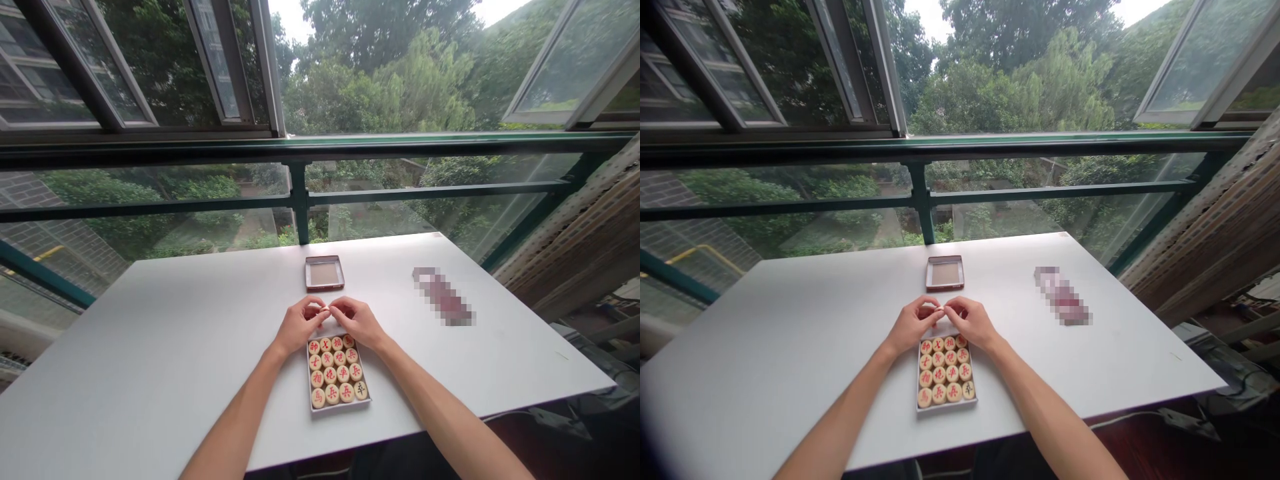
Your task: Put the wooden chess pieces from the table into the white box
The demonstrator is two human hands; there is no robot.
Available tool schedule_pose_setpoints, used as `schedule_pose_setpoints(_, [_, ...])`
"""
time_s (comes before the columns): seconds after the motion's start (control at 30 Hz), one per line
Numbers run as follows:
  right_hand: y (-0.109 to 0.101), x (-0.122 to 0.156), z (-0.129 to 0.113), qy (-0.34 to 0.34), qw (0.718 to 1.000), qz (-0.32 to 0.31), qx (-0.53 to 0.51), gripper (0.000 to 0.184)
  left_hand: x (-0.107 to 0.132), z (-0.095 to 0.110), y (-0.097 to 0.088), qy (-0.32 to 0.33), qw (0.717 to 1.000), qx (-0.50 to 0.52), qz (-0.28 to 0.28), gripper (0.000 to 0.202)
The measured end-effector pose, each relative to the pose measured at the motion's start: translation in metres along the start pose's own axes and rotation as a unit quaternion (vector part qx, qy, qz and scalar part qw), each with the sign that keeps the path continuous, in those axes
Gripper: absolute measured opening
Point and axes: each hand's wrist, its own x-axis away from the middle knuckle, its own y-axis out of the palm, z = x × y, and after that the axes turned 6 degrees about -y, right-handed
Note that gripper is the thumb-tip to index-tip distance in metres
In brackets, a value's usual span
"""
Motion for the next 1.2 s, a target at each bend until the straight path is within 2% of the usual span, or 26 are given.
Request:
schedule_pose_setpoints(0.27, [0.002,0.001,0.001,-0.005,1.000,-0.018,-0.022,0.032,-0.002,0.000,-0.004,-0.023,1.000,0.003,0.004,0.034])
schedule_pose_setpoints(0.6, [0.002,0.001,0.003,-0.017,1.000,-0.019,-0.017,0.027,0.000,0.007,-0.009,-0.034,0.998,0.007,-0.055,0.038])
schedule_pose_setpoints(0.8, [0.001,0.001,0.005,-0.022,1.000,-0.013,-0.015,0.025,-0.001,0.005,-0.013,-0.041,0.995,0.028,-0.088,0.042])
schedule_pose_setpoints(1.2, [0.001,0.001,0.004,-0.016,1.000,-0.012,-0.015,0.026,-0.003,0.000,-0.014,-0.029,0.993,0.046,-0.106,0.038])
